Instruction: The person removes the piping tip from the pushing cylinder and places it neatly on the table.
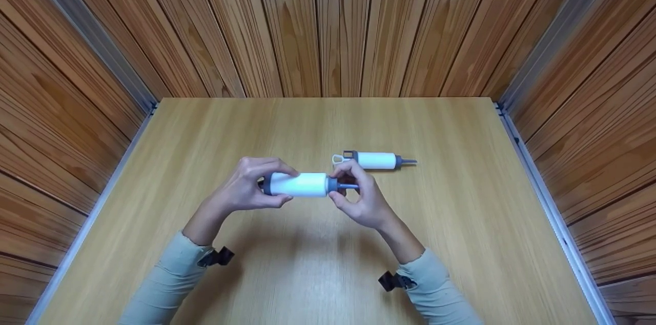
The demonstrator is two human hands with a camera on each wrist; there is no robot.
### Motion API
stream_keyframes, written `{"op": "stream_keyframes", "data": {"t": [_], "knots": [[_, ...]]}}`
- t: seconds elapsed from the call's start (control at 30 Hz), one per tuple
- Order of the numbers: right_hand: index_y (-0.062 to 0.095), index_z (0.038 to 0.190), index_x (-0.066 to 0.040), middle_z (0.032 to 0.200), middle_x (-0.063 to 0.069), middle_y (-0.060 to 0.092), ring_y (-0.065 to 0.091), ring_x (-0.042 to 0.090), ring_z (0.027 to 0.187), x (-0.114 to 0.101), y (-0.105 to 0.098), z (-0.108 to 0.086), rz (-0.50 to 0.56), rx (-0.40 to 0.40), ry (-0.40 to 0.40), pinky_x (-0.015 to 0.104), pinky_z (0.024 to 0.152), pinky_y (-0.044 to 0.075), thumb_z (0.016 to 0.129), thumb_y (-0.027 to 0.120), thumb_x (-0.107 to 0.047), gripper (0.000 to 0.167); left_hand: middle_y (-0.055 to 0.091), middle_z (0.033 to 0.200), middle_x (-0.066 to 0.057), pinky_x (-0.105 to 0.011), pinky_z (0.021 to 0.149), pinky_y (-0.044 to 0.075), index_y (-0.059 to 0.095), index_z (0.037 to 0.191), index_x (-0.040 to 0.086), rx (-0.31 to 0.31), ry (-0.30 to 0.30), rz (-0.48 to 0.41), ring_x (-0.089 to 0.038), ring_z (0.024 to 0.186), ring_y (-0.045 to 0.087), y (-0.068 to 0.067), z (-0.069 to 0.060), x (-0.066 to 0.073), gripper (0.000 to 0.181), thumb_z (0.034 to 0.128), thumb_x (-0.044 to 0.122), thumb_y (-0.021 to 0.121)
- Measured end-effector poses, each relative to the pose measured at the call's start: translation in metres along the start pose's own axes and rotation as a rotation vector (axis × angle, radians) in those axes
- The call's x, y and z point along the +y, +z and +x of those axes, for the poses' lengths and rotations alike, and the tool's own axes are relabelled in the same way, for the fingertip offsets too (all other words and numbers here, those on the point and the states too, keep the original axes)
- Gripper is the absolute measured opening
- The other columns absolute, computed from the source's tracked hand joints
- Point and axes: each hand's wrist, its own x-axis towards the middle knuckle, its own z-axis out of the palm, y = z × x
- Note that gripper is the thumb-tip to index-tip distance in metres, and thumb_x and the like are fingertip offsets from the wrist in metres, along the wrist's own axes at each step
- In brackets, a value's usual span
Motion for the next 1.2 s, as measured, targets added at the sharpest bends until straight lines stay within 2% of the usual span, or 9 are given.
{"op": "stream_keyframes", "data": {"t": [0.2, 0.43, 0.63, 0.77, 0.93, 1.03, 1.2], "knots": [[0.054, 0.122, 0.017, 0.125, -0.008, 0.067, 0.071, 0.006, 0.111, -0.0009, -0.0007, 0.0004, -0.020, -0.007, 0.004, 0.019, 0.098, 0.062, 0.085, 0.063, 0.024, 0.038, 0.087, 0.109, -0.012, -0.028, 0.071, 0.059, 0.082, 0.123, 0.014, -0.002, 0.008, 0.005, -0.026, 0.081, 0.080, -0.0007, 0.0003, 0.0001, 0.039, 0.0901, 0.033, 0.088], [0.054, 0.122, 0.015, 0.114, -0.014, 0.070, 0.067, 0.004, 0.092, -0.0034, -0.0002, 0.0010, -0.038, 0.015, 0.074, 0.019, 0.078, 0.057, 0.090, 0.056, 0.015, 0.032, 0.087, 0.110, -0.011, -0.027, 0.072, 0.059, 0.082, 0.123, 0.014, -0.004, -0.002, 0.004, -0.026, 0.082, 0.080, -0.0009, 0.0003, 0.0005, 0.039, 0.0899, 0.033, 0.088], [0.054, 0.116, 0.016, 0.105, -0.015, 0.072, 0.069, 0.000, 0.088, -0.0057, 0.0022, 0.0010, -0.017, 0.043, 0.139, 0.017, 0.075, 0.059, 0.094, 0.058, 0.020, 0.022, 0.087, 0.110, -0.011, -0.029, 0.070, 0.060, 0.082, 0.121, 0.014, -0.003, 0.006, 0.009, -0.025, 0.081, 0.080, -0.0002, 0.0006, 0.0004, 0.038, 0.0892, 0.033, 0.089], [0.054, 0.116, 0.017, 0.109, -0.015, 0.071, 0.069, 0.000, 0.091, -0.0039, 0.0022, 0.0008, -0.026, 0.043, 0.103, 0.017, 0.078, 0.060, 0.092, 0.058, 0.022, 0.025, 0.087, 0.111, -0.012, -0.031, 0.071, 0.063, 0.082, 0.122, 0.014, -0.007, 0.002, 0.007, -0.026, 0.084, 0.082, -0.0002, 0.0004, 0.0007, 0.038, 0.0896, 0.033, 0.089], [0.055, 0.119, 0.017, 0.120, -0.011, 0.067, 0.070, 0.006, 0.102, -0.0012, 0.0011, -0.0001, -0.026, 0.029, 0.043, 0.018, 0.090, 0.060, 0.090, 0.064, 0.018, 0.031, 0.087, 0.110, -0.011, -0.028, 0.069, 0.060, 0.082, 0.122, 0.014, -0.001, 0.003, 0.018, -0.025, 0.080, 0.080, -0.0006, 0.0000, 0.0008, 0.038, 0.0897, 0.034, 0.089], [0.055, 0.120, 0.018, 0.123, -0.009, 0.066, 0.070, 0.007, 0.107, -0.0007, 0.0010, -0.0002, -0.007, 0.020, 0.027, 0.019, 0.095, 0.062, 0.088, 0.065, 0.020, 0.034, 0.087, 0.110, -0.011, -0.027, 0.069, 0.059, 0.082, 0.121, 0.013, 0.002, 0.005, 0.020, -0.025, 0.079, 0.079, -0.0008, 0.0002, 0.0009, 0.038, 0.0898, 0.034, 0.088], [0.053, 0.120, 0.020, 0.126, -0.007, 0.066, 0.069, 0.006, 0.113, 0.0002, 0.0007, 0.0000, 0.012, 0.005, -0.005, 0.020, 0.100, 0.062, 0.083, 0.062, 0.028, 0.040, 0.087, 0.112, -0.011, -0.030, 0.071, 0.063, 0.082, 0.121, 0.013, -0.002, -0.001, 0.015, -0.026, 0.082, 0.080, -0.0006, 0.0001, 0.0007, 0.038, 0.0901, 0.034, 0.088]]}}
